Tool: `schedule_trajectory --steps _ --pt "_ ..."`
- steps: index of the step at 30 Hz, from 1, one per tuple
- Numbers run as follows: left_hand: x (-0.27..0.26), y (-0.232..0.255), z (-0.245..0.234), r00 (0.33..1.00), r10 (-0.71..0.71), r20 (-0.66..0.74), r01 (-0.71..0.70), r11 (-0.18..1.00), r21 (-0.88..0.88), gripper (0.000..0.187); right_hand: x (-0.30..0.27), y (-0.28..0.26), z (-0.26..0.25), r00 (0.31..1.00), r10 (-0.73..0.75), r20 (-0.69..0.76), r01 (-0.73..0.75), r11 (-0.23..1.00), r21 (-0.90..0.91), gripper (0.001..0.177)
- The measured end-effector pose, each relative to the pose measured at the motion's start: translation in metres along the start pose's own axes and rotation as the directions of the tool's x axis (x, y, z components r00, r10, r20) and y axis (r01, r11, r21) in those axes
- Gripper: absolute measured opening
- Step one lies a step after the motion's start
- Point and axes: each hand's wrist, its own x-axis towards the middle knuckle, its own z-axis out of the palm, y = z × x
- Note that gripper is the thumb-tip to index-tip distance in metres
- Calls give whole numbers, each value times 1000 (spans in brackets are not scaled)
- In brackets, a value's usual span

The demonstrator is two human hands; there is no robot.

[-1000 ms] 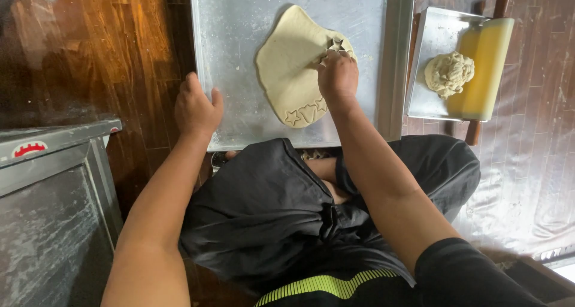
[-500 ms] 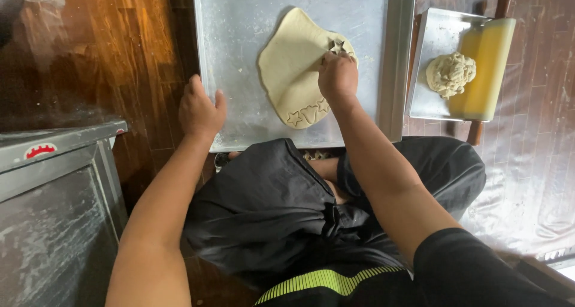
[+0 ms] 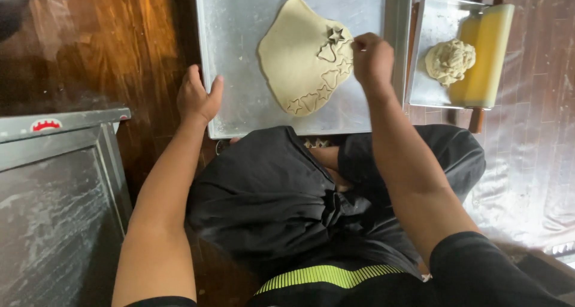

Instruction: A person sitting on the floor uses a star-shaped cookie cutter to cut multiple shapes out of a sheet of dough on a baking tray.

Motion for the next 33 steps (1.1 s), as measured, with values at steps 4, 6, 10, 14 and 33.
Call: schedule_trajectory --steps 4,6,10,14,33 --pt "12 -26 1 995 35 -90 -53 978 -203 33 4 27 -9 998 -22 60 21 1000 19 9" --pt "8 -26 -4 982 82 -172 -122 964 -238 22 10 24 -8 992 -44 117 41 999 33 12" --pt "-1 -15 -6 925 119 -361 -217 945 -243 18 26 11 -3 956 -210 204 197 977 83 15" --pt "3 -29 4 927 50 -372 -173 936 -306 15 52 8 1 909 -305 285 338 938 -74 15" --pt "8 -20 3 923 29 -383 -139 955 -262 17 70 -13 10 810 -307 499 496 814 -304 25"
